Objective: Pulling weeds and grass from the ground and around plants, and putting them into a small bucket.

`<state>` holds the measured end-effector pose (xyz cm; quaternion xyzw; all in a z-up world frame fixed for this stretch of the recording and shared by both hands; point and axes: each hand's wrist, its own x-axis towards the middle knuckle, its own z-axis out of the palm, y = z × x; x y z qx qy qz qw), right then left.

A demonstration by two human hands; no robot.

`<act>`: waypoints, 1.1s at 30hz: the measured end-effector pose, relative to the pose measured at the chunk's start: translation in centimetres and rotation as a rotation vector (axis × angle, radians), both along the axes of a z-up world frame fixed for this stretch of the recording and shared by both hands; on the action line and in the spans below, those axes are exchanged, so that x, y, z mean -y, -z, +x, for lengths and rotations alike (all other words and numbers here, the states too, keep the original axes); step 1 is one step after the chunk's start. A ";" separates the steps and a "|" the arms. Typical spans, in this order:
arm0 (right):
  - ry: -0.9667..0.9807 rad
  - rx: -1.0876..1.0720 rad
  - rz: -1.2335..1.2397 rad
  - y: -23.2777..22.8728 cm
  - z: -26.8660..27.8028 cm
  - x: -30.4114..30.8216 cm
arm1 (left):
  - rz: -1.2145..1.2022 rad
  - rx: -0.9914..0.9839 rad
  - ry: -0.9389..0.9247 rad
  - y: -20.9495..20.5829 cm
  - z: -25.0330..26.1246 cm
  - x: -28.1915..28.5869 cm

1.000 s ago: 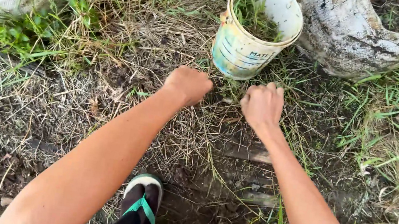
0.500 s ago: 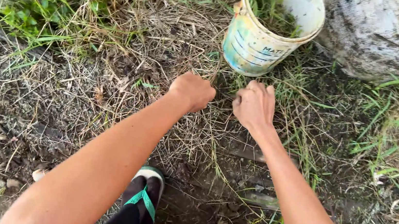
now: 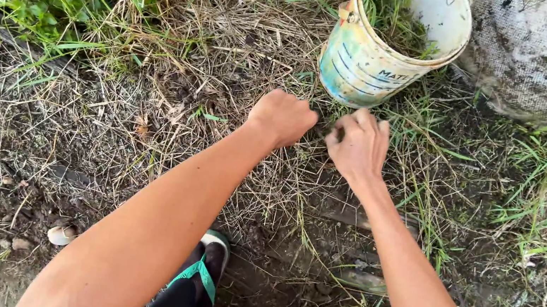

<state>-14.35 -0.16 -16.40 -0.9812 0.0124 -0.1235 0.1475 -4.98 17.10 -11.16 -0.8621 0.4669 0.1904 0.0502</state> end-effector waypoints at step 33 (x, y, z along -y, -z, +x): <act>-0.087 -0.167 -0.001 -0.6 0.6 2.3 | 0.010 -0.059 -0.044 -0.3 0.0 0.3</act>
